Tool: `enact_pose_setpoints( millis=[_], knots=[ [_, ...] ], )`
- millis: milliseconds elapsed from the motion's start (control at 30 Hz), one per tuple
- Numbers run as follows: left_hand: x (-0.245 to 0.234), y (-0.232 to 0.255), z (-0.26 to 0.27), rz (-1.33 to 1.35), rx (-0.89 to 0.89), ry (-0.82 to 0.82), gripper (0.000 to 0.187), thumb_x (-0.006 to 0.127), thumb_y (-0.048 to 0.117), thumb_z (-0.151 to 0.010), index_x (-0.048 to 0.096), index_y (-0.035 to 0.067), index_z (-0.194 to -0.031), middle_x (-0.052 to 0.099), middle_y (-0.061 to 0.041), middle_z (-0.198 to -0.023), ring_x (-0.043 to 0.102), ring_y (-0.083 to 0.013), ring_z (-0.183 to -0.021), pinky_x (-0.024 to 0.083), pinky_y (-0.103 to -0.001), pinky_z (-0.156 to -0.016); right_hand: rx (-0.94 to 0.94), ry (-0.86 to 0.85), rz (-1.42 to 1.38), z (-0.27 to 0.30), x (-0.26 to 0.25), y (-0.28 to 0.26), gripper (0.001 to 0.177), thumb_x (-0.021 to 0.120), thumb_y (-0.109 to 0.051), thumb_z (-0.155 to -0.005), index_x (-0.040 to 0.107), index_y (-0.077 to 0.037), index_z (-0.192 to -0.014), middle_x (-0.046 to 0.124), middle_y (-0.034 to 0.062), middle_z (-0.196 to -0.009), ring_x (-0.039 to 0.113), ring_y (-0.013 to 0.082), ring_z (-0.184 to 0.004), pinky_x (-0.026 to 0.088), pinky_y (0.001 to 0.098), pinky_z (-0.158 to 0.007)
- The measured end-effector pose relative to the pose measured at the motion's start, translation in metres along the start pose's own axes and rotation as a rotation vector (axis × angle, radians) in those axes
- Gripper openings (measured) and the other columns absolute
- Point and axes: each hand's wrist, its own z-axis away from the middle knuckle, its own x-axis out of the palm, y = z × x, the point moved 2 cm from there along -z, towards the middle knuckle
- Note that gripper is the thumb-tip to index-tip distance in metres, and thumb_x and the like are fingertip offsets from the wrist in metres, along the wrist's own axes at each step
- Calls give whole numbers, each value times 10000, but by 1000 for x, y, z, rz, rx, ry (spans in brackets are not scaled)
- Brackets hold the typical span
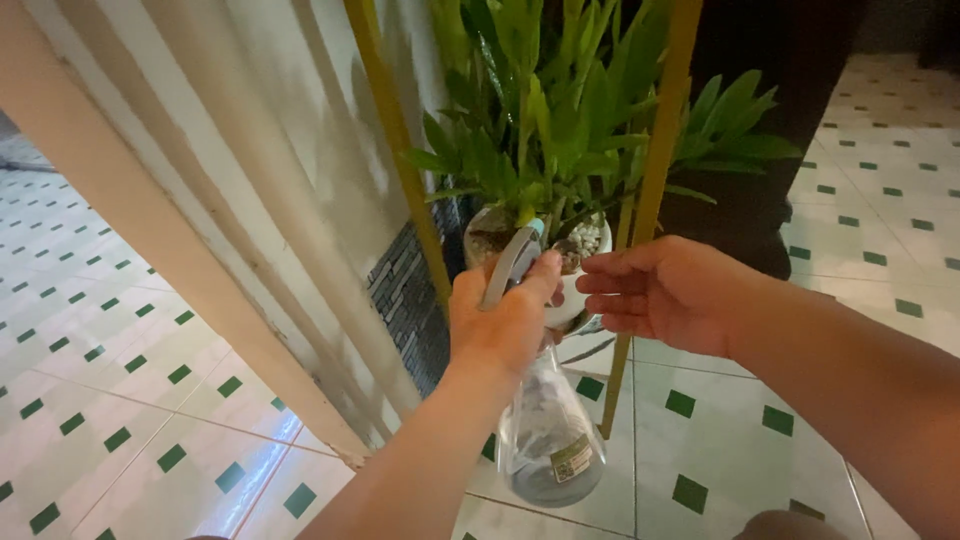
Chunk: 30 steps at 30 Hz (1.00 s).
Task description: Spraying water onto a potted indoor plant using a spray bottle.
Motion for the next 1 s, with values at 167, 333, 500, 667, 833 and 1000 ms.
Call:
enact_pose_setpoints(
  millis=[167, 333, 500, 667, 833, 1000],
  knots=[
    [-18, -15, -6, 68, -35, 57, 260, 731, 281, -895, 698, 25, -874, 668, -83, -736, 613, -184, -583, 533, -360, -485, 15, -9, 37, -7, 5, 1, 290, 589, -177, -944, 683, -8, -1161, 737, 95, -1039, 679, 214, -918, 559, 386, -853],
    [-44, -18, -5, 106, -9, -53, 308, 717, 269, -936, 666, -23, -851, 599, -120, -706, 572, -232, -565, 501, -383, -467, 32, 13, 77, -13, 21, 4, 306, 603, -192, -952, 694, -26, -1192, 736, 94, -1048, 680, 201, -915, 549, 373, -850],
    [-59, -11, -15, 142, -89, -42, 263, 672, 312, -914, 732, 59, -871, 735, -66, -809, 704, -175, -701, 560, -380, -573, 60, -7, 94, -19, 28, 8, 321, 553, -153, -956, 692, -14, -1210, 742, 97, -1066, 678, 208, -902, 550, 374, -827],
    [-70, -25, -40, 214, -130, 22, 321, 670, 341, -939, 688, 37, -841, 695, -116, -723, 649, -246, -617, 535, -405, -544, 73, -33, 139, -38, 21, 11, 324, 538, -149, -965, 678, -13, -1225, 732, 101, -1078, 674, 209, -901, 546, 376, -828],
    [-73, -28, -58, 248, -224, 83, 370, 679, 376, -943, 650, 21, -840, 662, -140, -703, 623, -282, -600, 529, -424, -531, 79, -30, 147, -43, 24, 10, 311, 548, -128, -964, 663, -11, -1228, 721, 104, -1081, 667, 215, -904, 546, 387, -836],
    [-73, -39, -85, 280, -151, -88, 361, 640, 421, -927, 694, 64, -920, 734, -95, -820, 737, -227, -745, 527, -375, -581, 108, -21, 178, -43, 29, 11, 296, 603, -158, -941, 668, -21, -1195, 734, 110, -1080, 673, 224, -908, 544, 388, -830]
  ],
)
